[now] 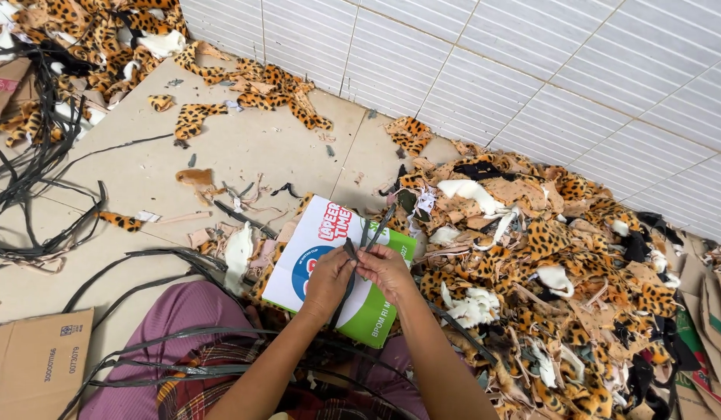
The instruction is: Gathering and packing leopard-print fabric scraps into a cardboard box while sitting on the floor.
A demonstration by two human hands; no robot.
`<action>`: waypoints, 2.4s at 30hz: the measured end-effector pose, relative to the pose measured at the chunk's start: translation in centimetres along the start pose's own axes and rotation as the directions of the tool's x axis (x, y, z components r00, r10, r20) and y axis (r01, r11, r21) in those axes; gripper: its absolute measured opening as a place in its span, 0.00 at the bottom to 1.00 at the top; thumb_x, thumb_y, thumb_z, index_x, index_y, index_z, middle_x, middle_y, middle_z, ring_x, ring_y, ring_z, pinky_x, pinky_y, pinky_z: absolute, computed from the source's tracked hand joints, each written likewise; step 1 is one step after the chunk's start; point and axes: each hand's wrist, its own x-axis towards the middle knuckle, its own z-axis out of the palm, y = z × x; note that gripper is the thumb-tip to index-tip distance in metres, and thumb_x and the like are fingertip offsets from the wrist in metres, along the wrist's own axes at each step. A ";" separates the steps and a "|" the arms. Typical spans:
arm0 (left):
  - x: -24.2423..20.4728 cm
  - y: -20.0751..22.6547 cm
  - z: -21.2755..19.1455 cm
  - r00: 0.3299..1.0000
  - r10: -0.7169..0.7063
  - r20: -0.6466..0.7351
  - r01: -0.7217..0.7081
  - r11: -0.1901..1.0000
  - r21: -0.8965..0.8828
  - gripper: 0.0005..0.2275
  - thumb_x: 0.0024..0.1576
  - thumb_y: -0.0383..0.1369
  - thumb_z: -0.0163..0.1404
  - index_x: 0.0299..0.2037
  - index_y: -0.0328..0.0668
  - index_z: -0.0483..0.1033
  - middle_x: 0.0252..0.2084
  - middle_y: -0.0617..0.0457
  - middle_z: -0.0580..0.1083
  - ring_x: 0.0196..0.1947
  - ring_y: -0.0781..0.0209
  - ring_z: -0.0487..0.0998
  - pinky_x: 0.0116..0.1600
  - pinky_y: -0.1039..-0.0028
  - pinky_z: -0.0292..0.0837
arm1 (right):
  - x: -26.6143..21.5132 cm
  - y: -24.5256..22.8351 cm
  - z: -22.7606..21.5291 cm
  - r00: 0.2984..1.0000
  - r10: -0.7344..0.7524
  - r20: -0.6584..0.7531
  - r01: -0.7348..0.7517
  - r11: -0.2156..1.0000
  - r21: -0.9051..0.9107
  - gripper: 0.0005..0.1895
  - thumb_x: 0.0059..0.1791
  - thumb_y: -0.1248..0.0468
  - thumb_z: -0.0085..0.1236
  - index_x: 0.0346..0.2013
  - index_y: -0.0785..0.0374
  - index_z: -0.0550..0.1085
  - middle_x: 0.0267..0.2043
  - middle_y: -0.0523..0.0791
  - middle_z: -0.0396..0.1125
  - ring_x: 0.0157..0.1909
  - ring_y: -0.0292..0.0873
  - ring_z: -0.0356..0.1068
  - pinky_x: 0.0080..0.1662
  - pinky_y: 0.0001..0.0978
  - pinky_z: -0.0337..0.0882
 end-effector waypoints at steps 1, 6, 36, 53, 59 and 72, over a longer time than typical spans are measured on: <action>-0.1 0.0 0.1 1.000 -0.001 -0.001 0.001 1.000 -0.003 0.11 0.64 0.29 0.47 0.51 0.40 0.82 0.59 0.43 0.75 0.58 0.44 0.75 0.62 0.66 0.71 | -0.3 -0.2 0.2 1.000 0.001 0.000 -0.001 1.000 -0.003 0.13 0.43 0.66 0.74 0.35 0.64 0.76 0.34 0.44 0.70 0.34 0.40 0.77 0.43 0.31 0.82; -0.1 -0.2 0.5 0.998 0.021 -0.059 -0.021 1.000 -0.006 0.11 0.64 0.30 0.48 0.51 0.40 0.82 0.58 0.43 0.76 0.57 0.46 0.76 0.62 0.65 0.71 | -0.5 -0.5 0.3 1.000 -0.012 0.024 0.014 0.998 -0.069 0.14 0.43 0.65 0.75 0.37 0.66 0.78 0.35 0.45 0.71 0.36 0.42 0.77 0.45 0.33 0.82; 0.3 -1.2 1.6 0.971 0.233 -0.053 -0.237 0.967 -0.092 0.10 0.66 0.33 0.44 0.38 0.44 0.80 0.50 0.46 0.80 0.65 0.42 0.71 0.69 0.53 0.62 | -2.2 -4.7 0.2 0.991 0.130 -0.038 -0.134 0.978 -0.161 0.17 0.44 0.62 0.73 0.40 0.65 0.75 0.39 0.51 0.73 0.45 0.51 0.76 0.52 0.45 0.78; -0.5 -3.9 0.4 0.910 0.382 0.164 -0.369 0.923 -0.106 0.15 0.68 0.36 0.36 0.54 0.36 0.72 0.55 0.43 0.72 0.57 0.44 0.73 0.54 0.60 0.69 | 9.9 -0.7 -2.3 0.878 -0.458 -0.141 0.032 0.351 -0.936 0.16 0.51 0.53 0.60 0.25 0.58 0.70 0.28 0.47 0.71 0.33 0.51 0.68 0.38 0.47 0.64; -1.2 -4.6 -0.6 0.938 0.299 0.177 -0.279 0.951 -0.133 0.14 0.68 0.34 0.36 0.54 0.35 0.71 0.57 0.43 0.70 0.59 0.47 0.72 0.56 0.63 0.70 | 11.8 -0.4 -1.2 0.901 -0.401 -0.166 -0.001 0.380 -0.925 0.14 0.50 0.54 0.61 0.25 0.58 0.72 0.28 0.44 0.71 0.34 0.46 0.68 0.40 0.42 0.65; -0.7 -5.7 -4.1 0.930 -0.311 0.196 0.367 0.758 -0.539 0.10 0.63 0.37 0.45 0.43 0.46 0.80 0.47 0.52 0.80 0.49 0.58 0.80 0.58 0.68 0.78 | 9.5 0.9 -1.7 0.861 -0.330 -0.388 0.096 0.853 -0.513 0.19 0.50 0.59 0.63 0.20 0.58 0.66 0.22 0.39 0.60 0.32 0.37 0.59 0.39 0.31 0.59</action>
